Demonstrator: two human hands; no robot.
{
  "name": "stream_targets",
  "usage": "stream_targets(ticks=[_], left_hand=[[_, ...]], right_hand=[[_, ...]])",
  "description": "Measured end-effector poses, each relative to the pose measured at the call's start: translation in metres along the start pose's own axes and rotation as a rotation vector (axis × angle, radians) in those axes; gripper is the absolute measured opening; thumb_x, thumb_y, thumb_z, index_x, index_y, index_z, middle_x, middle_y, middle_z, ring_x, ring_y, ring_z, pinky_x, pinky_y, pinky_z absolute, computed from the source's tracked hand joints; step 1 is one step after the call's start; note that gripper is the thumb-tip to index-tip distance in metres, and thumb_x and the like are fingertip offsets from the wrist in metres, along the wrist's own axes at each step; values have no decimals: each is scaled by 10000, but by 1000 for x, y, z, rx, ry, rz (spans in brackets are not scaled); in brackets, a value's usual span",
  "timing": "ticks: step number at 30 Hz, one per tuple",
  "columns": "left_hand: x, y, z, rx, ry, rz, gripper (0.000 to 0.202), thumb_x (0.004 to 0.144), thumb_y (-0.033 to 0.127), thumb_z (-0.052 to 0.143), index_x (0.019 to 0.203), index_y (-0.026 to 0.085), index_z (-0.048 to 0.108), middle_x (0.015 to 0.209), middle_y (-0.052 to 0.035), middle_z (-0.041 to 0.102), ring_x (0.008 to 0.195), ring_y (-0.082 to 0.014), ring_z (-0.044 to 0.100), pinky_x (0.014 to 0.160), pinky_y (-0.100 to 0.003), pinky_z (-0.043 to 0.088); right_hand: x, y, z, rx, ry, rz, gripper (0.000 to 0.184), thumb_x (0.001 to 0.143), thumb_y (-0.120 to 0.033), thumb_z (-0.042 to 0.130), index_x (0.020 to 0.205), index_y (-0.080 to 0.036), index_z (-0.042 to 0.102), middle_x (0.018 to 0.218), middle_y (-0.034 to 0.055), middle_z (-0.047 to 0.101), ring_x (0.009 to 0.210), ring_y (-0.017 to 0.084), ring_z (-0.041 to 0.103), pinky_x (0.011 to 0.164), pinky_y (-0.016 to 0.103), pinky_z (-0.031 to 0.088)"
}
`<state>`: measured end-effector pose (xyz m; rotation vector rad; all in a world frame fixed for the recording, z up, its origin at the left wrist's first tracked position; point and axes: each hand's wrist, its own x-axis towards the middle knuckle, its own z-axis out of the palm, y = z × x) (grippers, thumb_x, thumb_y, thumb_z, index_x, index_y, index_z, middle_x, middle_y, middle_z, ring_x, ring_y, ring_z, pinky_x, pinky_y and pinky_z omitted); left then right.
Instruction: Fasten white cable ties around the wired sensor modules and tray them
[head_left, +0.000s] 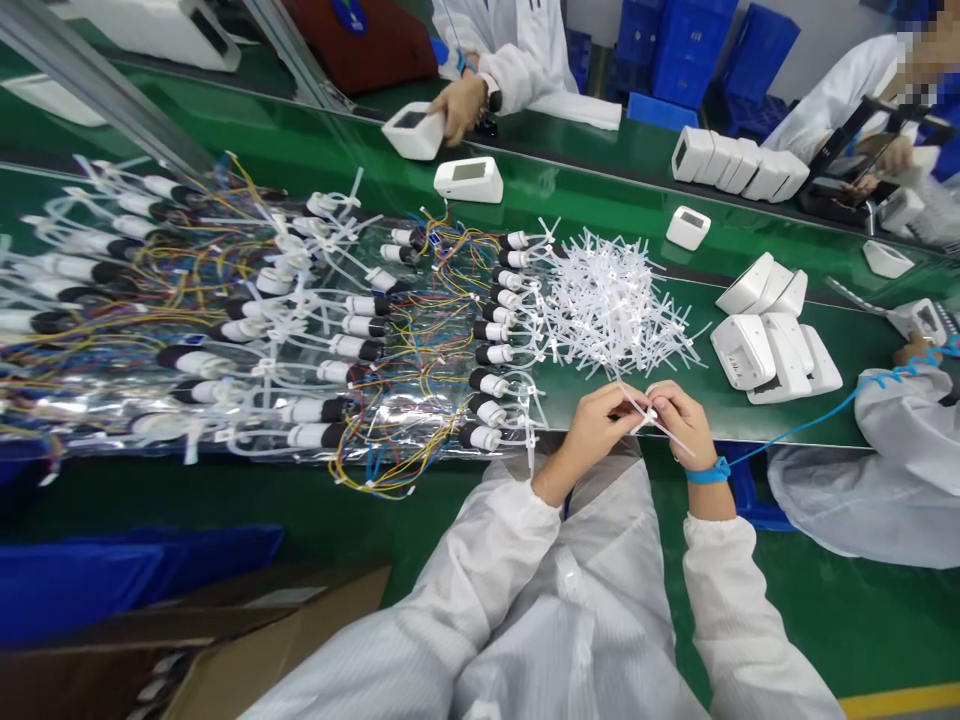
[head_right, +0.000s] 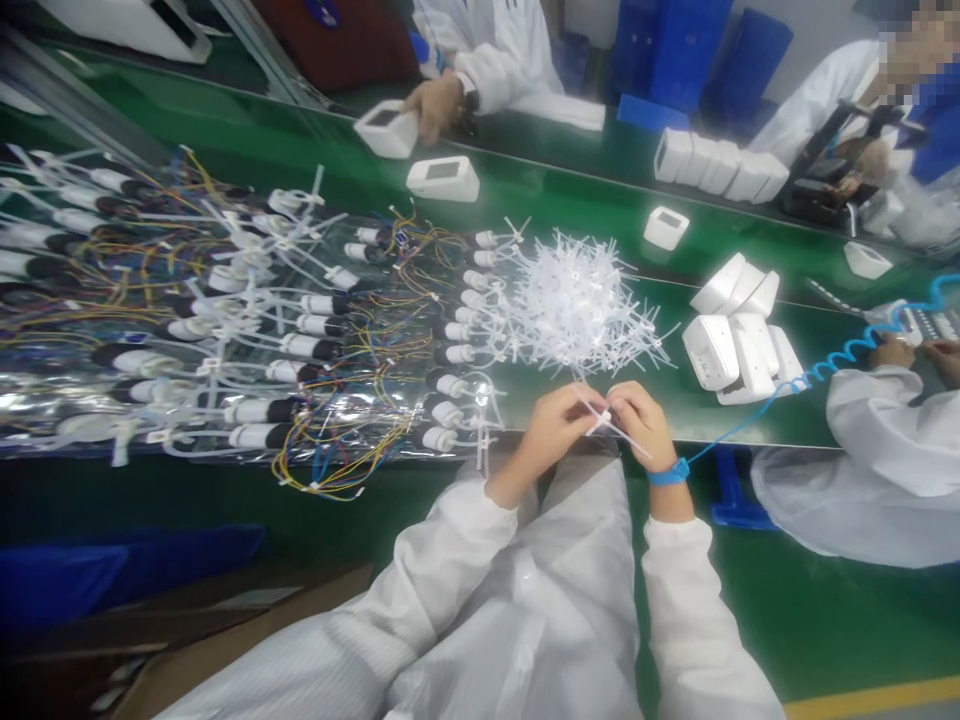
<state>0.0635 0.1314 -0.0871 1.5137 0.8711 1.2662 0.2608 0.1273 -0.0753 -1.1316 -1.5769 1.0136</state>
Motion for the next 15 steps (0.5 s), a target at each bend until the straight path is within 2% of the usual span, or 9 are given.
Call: stream_targets(ticks=[4,7,10,12,15], left_hand=[[3,1,-3,24,38,22,34,944,236,805,914,230,820,923,-34,786,857,-199,728,826,-312,585],[6,3,-6,-27,82,4,168,980,336,806,859,220,821,909,-49,791,878,-210,738,848,-334,594],[7,6,-10,-133,110,-87,253,940,444,861,855,209,821,900,-58,803,869,-222,755,828,-349,630],[6,8,-11,-198,116,-171,302,903,493,892,872,202,816,913,-64,811,870,-232,769,821,-364,664],[5,7,-11,-293,128,-258,368,890,552,894,909,197,802,946,-70,817,873,-238,786,830,-393,700]], right_hand=[[1,-3,5,-44,-14,-30,356,1084,-589,697,953,-277,804,1013,81,735,991,288,680,968,459,556],[2,-4,6,-61,-39,-51,348,1097,-575,683,979,-280,825,1022,85,747,1018,292,690,979,462,557],[1,-4,3,-50,-77,-59,322,1125,-537,650,1062,-292,849,1066,86,761,1061,287,701,1005,459,556],[0,-3,1,-37,-83,-43,313,1126,-530,650,1088,-297,855,1091,86,761,1062,281,705,983,451,568],[-3,1,2,7,-79,33,297,1099,-540,689,1101,-286,844,1128,89,749,977,260,708,839,407,598]])
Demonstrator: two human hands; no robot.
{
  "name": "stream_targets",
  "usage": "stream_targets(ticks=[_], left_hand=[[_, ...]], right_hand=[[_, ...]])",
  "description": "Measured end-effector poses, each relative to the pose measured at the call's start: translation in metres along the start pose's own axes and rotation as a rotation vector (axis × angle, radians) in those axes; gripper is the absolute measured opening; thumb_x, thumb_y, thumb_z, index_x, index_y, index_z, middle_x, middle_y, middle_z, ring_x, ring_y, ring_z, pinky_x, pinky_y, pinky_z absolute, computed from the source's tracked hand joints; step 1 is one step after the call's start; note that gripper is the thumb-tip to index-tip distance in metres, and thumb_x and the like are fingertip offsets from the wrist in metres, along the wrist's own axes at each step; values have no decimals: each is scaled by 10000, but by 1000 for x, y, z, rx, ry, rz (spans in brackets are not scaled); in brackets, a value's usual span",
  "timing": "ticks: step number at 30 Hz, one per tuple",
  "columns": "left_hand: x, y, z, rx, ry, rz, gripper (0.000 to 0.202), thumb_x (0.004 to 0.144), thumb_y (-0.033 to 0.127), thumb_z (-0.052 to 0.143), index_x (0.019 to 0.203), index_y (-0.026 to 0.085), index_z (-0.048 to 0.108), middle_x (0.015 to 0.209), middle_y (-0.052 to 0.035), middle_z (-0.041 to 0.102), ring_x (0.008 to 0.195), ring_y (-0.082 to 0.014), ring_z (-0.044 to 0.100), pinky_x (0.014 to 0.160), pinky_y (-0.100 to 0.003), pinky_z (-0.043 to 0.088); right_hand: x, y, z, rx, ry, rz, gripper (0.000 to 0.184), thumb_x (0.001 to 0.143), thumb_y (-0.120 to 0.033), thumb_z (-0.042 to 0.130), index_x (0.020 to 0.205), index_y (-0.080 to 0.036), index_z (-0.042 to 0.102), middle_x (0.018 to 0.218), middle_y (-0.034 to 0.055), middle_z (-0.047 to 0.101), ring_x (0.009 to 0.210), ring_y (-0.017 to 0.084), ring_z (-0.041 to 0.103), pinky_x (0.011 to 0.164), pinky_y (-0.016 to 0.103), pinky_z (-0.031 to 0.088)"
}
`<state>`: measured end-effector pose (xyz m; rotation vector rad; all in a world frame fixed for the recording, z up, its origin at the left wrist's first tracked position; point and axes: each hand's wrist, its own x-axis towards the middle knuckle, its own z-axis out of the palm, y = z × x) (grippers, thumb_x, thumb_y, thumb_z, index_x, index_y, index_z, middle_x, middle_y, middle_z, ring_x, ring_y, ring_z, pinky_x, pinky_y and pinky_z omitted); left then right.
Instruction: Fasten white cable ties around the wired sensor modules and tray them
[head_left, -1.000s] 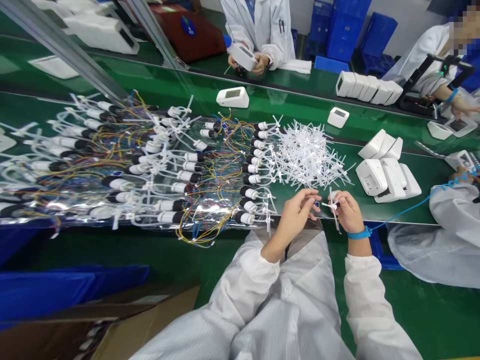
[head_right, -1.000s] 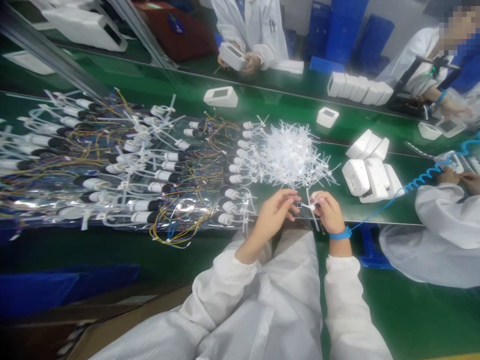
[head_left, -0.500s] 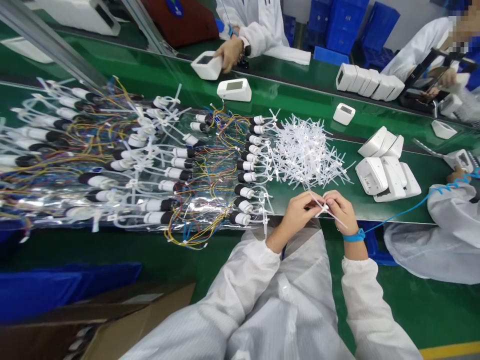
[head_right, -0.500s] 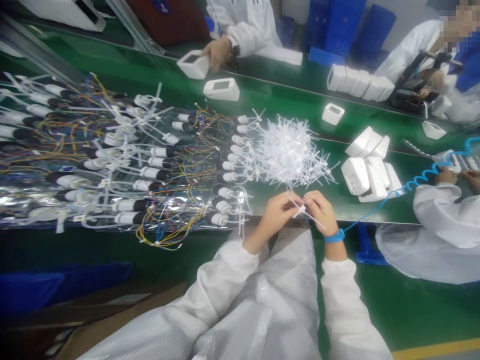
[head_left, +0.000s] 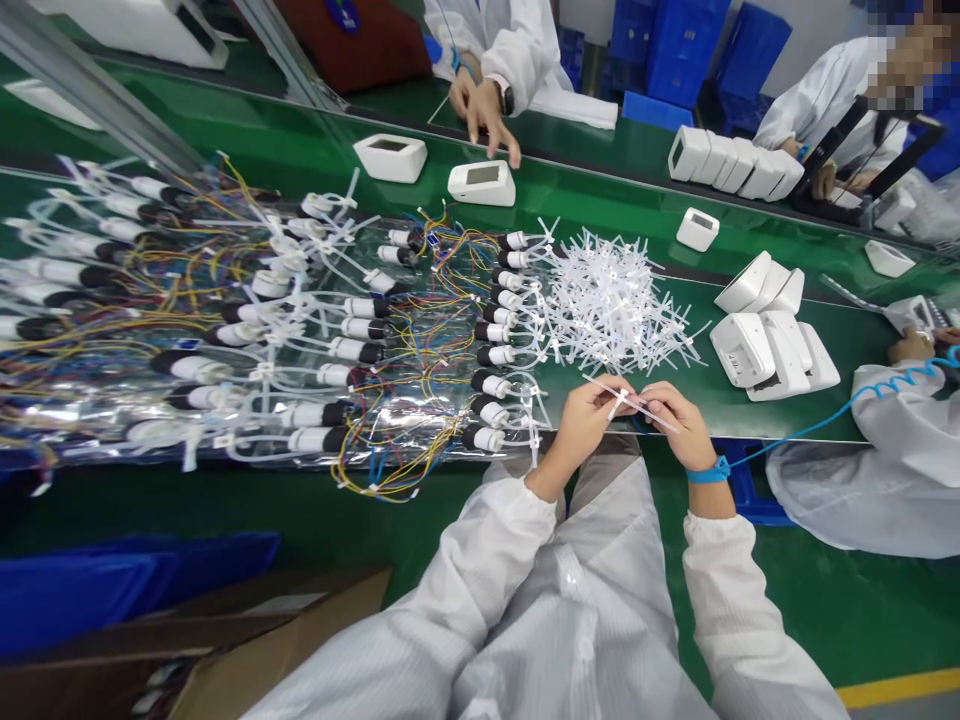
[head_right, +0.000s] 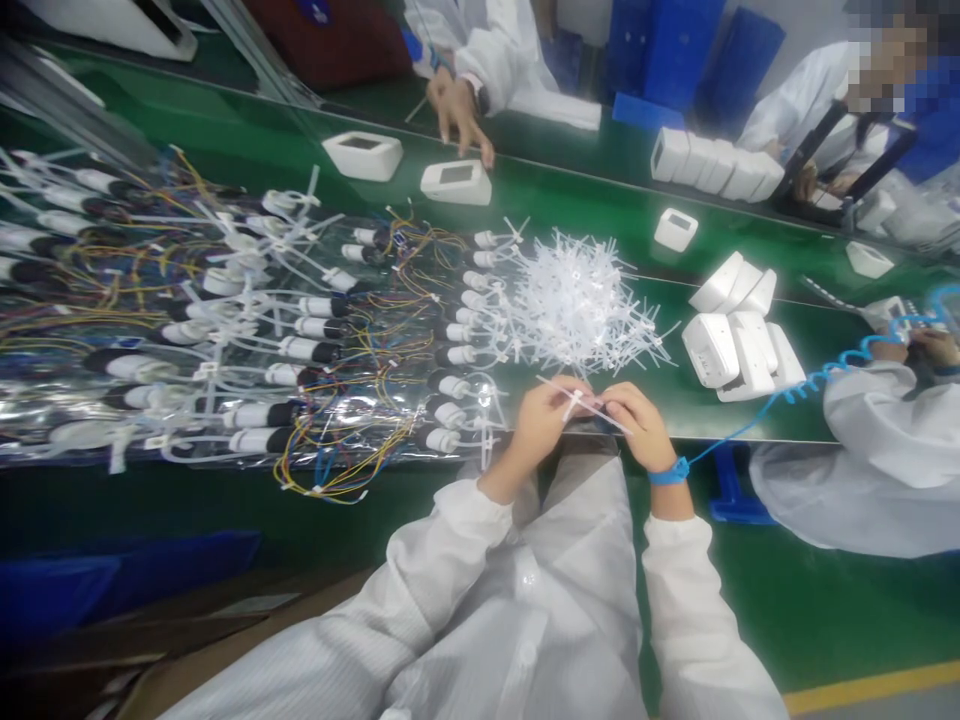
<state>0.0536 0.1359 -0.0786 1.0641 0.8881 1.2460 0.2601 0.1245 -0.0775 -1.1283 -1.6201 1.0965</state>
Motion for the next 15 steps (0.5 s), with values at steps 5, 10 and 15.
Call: stream_targets(ticks=[5,10,15], left_hand=[[1,-2,0,-58,-21,0,407,856,556,934,924,200,749,964,-66,819,897,-235,794,857,-397,691],[4,-2,0,9,-62,19,424,853,543,951,876,205,696,973,-70,814,919,-227,768,908,-391,644],[5,-6,1,-50,-137,32,483,867,571,940,853,212,617,983,-61,785,921,-207,745,903,-374,616]], right_hand=[[-4,10,3,206,66,121,418,1020,-511,807,1363,-304,687,1097,47,754,790,191,707,662,315,575],[-5,14,-1,246,66,176,414,936,-496,902,1231,-272,717,1078,58,783,827,212,752,578,269,546],[-5,12,-3,254,76,176,428,863,-505,962,1156,-252,781,1059,64,789,843,219,734,587,284,597]])
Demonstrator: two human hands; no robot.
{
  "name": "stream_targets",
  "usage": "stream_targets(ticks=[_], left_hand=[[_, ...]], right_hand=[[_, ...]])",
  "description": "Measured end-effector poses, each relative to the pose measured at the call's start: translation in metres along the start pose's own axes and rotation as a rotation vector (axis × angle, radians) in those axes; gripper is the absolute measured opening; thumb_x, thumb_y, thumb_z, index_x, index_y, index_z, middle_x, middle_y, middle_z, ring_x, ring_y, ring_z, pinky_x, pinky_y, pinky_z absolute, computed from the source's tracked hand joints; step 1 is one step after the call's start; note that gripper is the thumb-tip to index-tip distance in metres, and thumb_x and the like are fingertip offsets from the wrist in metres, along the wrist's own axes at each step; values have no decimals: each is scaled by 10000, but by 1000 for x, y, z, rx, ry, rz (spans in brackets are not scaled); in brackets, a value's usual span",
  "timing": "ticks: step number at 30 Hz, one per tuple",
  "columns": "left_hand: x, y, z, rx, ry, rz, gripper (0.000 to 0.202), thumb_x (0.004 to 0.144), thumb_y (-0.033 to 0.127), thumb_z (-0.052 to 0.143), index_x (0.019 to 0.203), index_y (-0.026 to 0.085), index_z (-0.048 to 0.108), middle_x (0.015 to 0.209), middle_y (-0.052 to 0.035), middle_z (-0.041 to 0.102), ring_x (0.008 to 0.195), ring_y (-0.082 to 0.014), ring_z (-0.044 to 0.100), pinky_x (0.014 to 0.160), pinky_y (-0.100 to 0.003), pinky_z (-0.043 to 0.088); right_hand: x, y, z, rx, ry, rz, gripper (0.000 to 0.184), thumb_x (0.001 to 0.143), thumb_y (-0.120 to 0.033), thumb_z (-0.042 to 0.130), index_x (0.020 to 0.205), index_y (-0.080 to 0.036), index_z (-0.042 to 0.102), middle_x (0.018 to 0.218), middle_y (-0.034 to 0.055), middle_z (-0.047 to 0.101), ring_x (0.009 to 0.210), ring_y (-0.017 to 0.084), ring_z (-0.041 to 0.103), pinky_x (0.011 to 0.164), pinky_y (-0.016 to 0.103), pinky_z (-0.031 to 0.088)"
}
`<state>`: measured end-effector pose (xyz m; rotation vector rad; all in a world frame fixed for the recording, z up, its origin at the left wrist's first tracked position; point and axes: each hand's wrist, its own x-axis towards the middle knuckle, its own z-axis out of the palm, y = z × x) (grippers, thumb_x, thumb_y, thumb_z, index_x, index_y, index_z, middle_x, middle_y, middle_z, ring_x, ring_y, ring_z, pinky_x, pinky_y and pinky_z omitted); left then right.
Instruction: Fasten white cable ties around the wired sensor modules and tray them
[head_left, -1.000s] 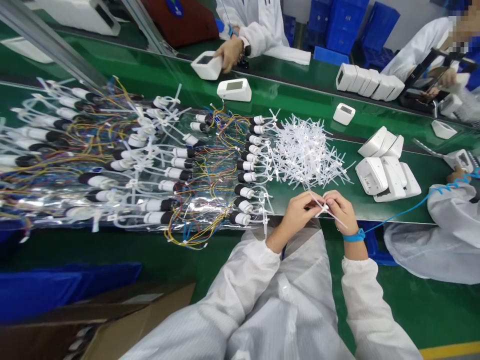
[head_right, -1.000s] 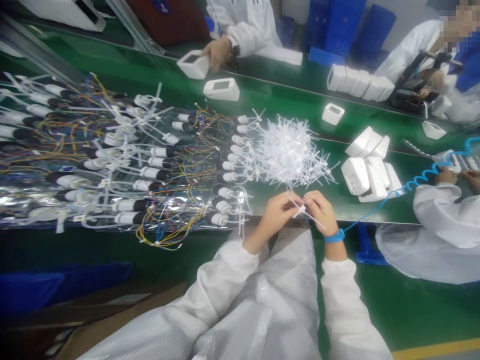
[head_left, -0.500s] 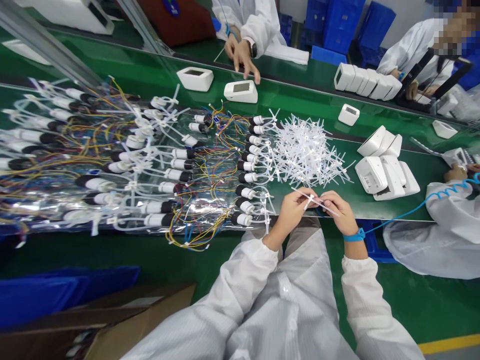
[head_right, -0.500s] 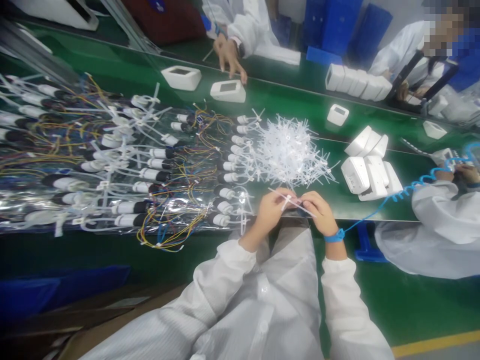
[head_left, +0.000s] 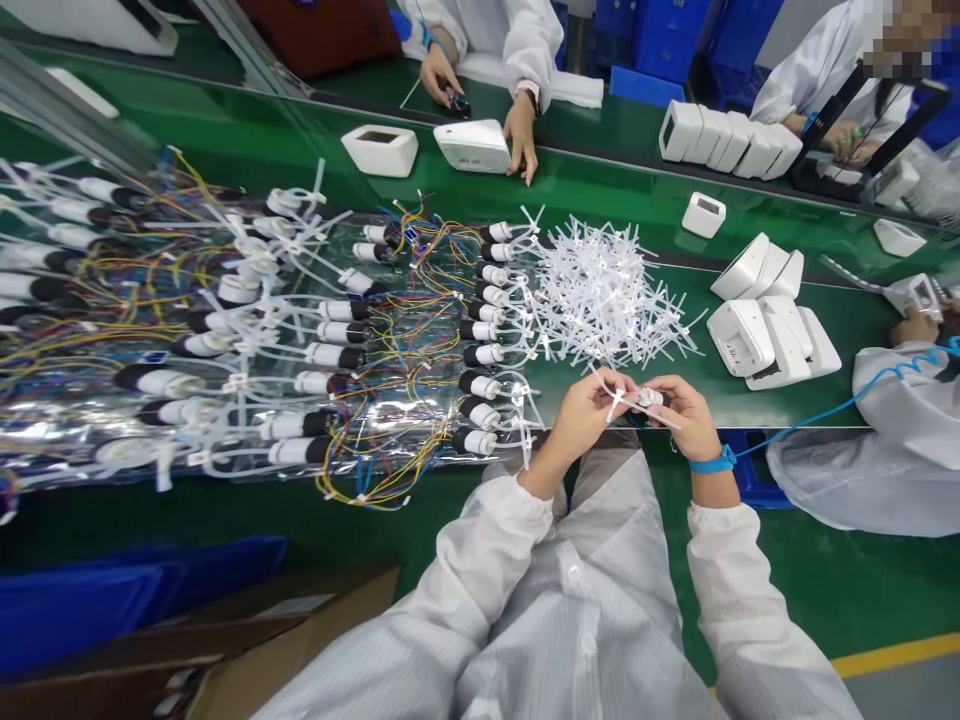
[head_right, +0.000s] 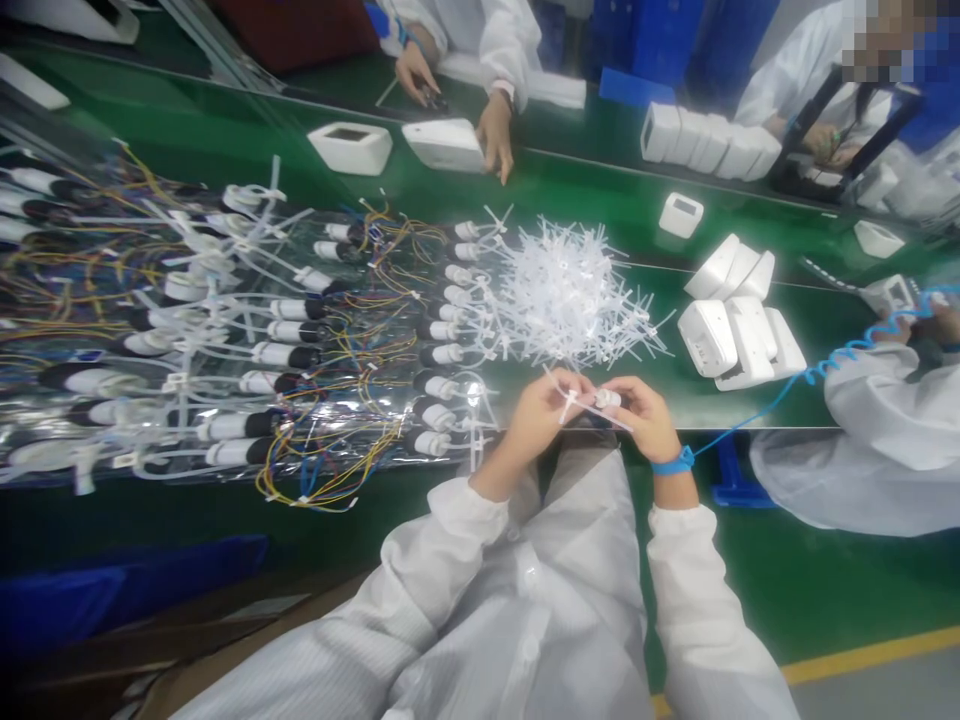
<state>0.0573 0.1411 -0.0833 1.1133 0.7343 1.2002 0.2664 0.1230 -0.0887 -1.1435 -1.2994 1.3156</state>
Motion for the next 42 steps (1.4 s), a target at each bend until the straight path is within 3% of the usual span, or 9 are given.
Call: stream_targets(ticks=[6,10,14,26,35,42], left_hand=[[-1,2,-2,81,-29,38,477,932,576,878,842,224,570,1000,-63,761,932,-200,716,899,-348,586],[-1,4,-3,94,-54,49,487,946,588,863,825,221,567,992,-61,751,916,-196,703,887,-341,575],[1,6,-2,80,-61,48,518,927,616,879,805,217,572,950,-53,745,888,-192,704,836,-322,576],[-2,8,-1,93,14,-2,494,861,580,954,772,218,630,906,-65,824,832,-218,775,767,-335,622],[-3,10,-3,204,38,-12,465,875,552,952,757,214,655,873,-62,836,789,-209,784,707,-299,613],[-5,10,-7,319,16,-22,383,932,467,901,754,216,674,836,-33,829,764,-190,769,695,-273,575]], right_hand=[[0,0,-1,-6,17,-11,426,861,-534,964,1162,-268,821,1064,57,787,886,234,732,737,369,668],[0,-1,-2,-40,14,-43,403,869,-541,962,1142,-270,843,1066,51,806,959,246,754,901,403,650],[1,-5,-2,-66,4,-54,414,865,-560,960,1127,-260,848,1080,51,825,990,251,764,964,412,630],[-1,-13,0,-60,-30,2,401,873,-560,955,1115,-255,857,987,51,850,841,240,780,832,389,671],[3,-13,-2,-107,-47,7,408,856,-567,969,1093,-249,873,1058,75,869,993,280,812,952,423,671],[0,-10,-6,-93,-104,23,353,922,-492,935,1172,-254,864,1049,63,871,847,235,812,849,383,679]])
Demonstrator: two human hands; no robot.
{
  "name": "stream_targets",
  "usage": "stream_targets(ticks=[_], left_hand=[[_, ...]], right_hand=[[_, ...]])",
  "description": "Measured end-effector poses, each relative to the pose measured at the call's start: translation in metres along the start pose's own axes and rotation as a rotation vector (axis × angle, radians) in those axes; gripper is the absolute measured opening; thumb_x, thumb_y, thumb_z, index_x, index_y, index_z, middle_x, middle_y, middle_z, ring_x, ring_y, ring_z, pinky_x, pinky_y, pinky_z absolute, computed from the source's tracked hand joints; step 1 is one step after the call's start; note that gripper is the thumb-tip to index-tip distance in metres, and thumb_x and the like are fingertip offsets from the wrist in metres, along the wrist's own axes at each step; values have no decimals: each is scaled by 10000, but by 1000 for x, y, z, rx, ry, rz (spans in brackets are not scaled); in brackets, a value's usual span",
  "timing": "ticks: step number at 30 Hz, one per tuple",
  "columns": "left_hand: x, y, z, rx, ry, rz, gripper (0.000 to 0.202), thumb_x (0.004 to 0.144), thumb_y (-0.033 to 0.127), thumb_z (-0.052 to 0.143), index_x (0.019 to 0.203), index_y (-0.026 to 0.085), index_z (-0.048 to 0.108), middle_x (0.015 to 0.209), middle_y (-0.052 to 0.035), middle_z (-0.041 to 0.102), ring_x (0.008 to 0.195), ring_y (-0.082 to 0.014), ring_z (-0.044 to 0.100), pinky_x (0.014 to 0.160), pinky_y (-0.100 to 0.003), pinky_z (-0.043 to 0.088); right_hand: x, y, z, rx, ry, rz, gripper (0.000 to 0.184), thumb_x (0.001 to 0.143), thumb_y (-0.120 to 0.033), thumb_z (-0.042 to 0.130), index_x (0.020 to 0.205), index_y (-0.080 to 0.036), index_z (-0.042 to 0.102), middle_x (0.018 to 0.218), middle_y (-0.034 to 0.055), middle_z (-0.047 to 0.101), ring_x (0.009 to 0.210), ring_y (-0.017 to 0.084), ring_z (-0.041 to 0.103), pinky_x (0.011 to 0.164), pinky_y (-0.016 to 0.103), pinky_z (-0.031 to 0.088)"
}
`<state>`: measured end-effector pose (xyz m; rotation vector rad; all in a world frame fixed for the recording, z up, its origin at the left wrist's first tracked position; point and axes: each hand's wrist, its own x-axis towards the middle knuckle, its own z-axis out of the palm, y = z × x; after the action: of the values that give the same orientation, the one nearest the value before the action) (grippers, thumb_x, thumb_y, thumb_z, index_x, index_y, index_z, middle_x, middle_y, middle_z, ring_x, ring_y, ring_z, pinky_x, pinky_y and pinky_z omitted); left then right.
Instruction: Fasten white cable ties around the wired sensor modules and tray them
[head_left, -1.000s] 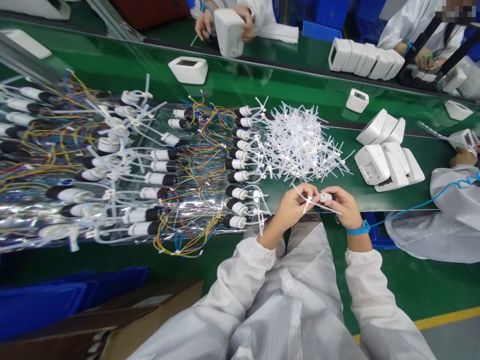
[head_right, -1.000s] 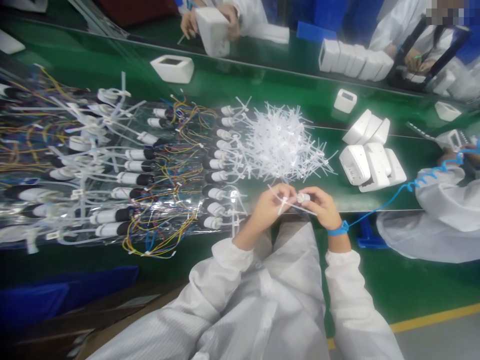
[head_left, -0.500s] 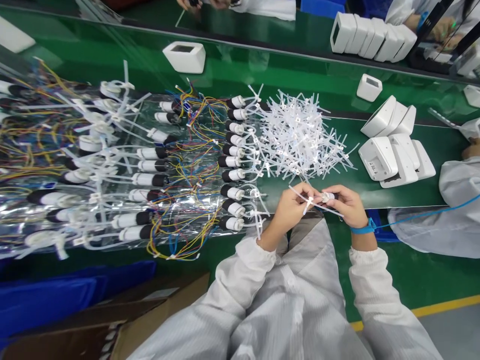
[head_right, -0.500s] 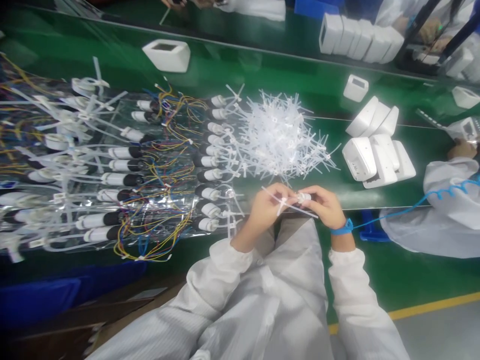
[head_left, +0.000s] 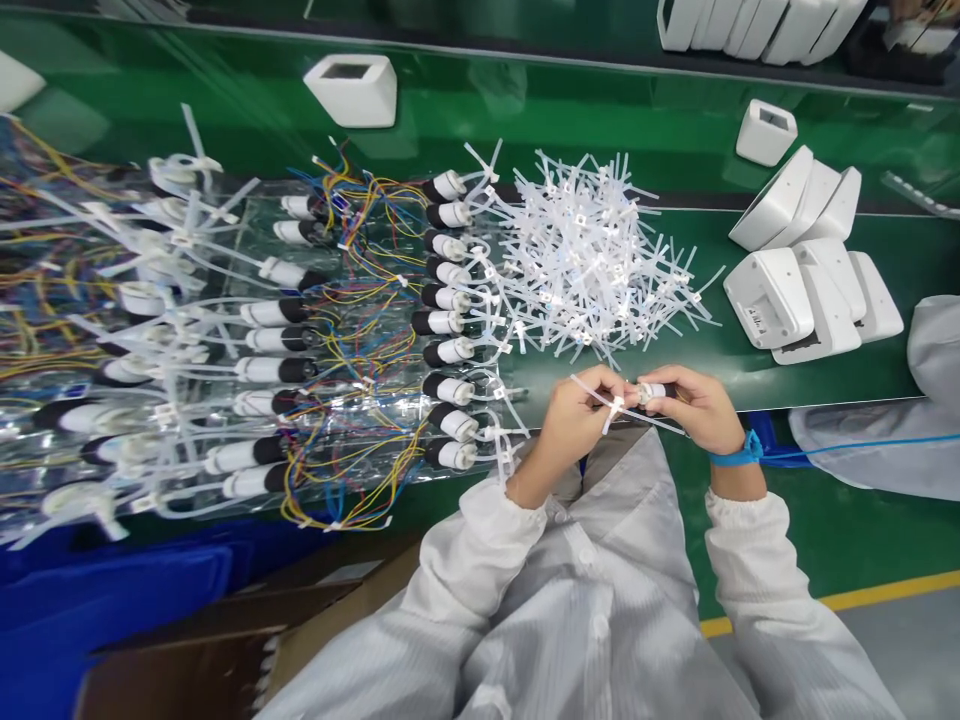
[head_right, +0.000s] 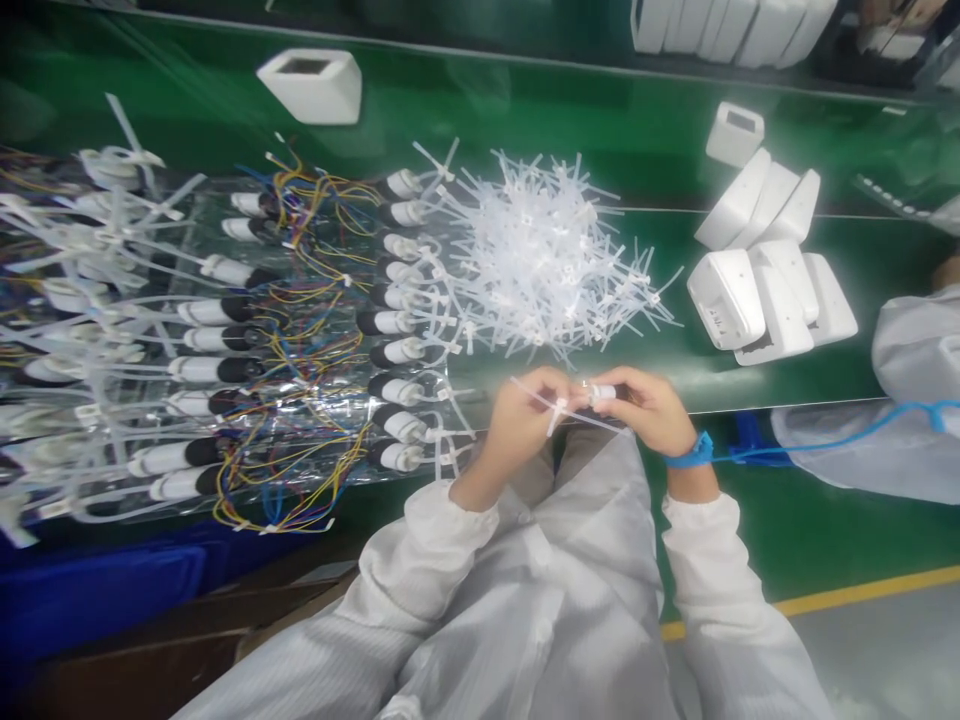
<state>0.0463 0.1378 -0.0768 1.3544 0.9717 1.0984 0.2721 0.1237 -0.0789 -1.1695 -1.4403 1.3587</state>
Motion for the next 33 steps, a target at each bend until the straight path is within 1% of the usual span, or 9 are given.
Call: stream_targets(ticks=[4,8,10,13,15,21,24,28,33], left_hand=[[-4,-4,-3,108,-5,19,280,949,359,864,762,223,706,827,-15,826,739,-182,744,705,-280,548],[-5,-8,0,133,31,5,228,955,337,850,797,230,724,848,-17,833,783,-205,764,739,-306,565],[-4,-9,2,81,51,27,257,955,364,864,803,229,707,872,-27,830,810,-211,768,762,-319,581],[-1,-8,7,28,90,115,363,944,428,900,764,226,657,925,-46,811,881,-216,760,832,-347,592],[-1,-7,8,19,98,146,408,935,453,916,745,224,637,917,-46,795,887,-213,751,849,-354,590],[-4,-5,4,-18,61,39,408,883,471,964,752,219,671,847,-32,797,828,-205,766,803,-334,602],[-5,-4,2,4,47,-7,418,859,487,978,742,219,679,847,-35,807,835,-214,780,807,-341,616],[-4,-5,0,33,26,-30,423,858,499,972,728,221,681,838,-34,804,831,-218,781,803,-344,624],[-2,-7,-2,55,7,-33,403,866,486,960,719,221,695,826,-28,798,811,-211,765,775,-331,599]], right_hand=[[0,1,-3,-43,-27,25,345,927,-481,926,1174,-246,872,1048,72,876,915,262,823,893,397,670],[3,1,-3,-79,-13,19,312,924,-457,924,1149,-246,875,1086,70,875,1013,277,818,955,405,649],[4,1,-2,-38,-2,10,337,904,-467,940,1140,-237,868,1092,70,870,1014,271,808,951,400,645],[6,1,0,54,6,5,434,847,-485,985,1162,-219,848,1069,70,856,976,258,793,913,392,649],[6,1,1,86,17,3,461,826,-484,1002,1165,-215,843,1061,71,851,968,255,790,907,393,652],[1,0,1,104,0,27,388,852,-456,987,1143,-226,871,1051,72,862,972,265,800,928,408,660],[1,-1,0,90,-8,44,407,833,-489,997,1119,-222,886,1057,79,866,962,270,795,900,403,662],[3,-2,-2,91,-27,69,453,811,-541,1005,1095,-207,892,997,82,859,874,253,776,815,380,659],[6,-3,-3,117,-62,63,402,825,-486,1006,1102,-216,896,954,61,850,826,233,770,786,358,655]])
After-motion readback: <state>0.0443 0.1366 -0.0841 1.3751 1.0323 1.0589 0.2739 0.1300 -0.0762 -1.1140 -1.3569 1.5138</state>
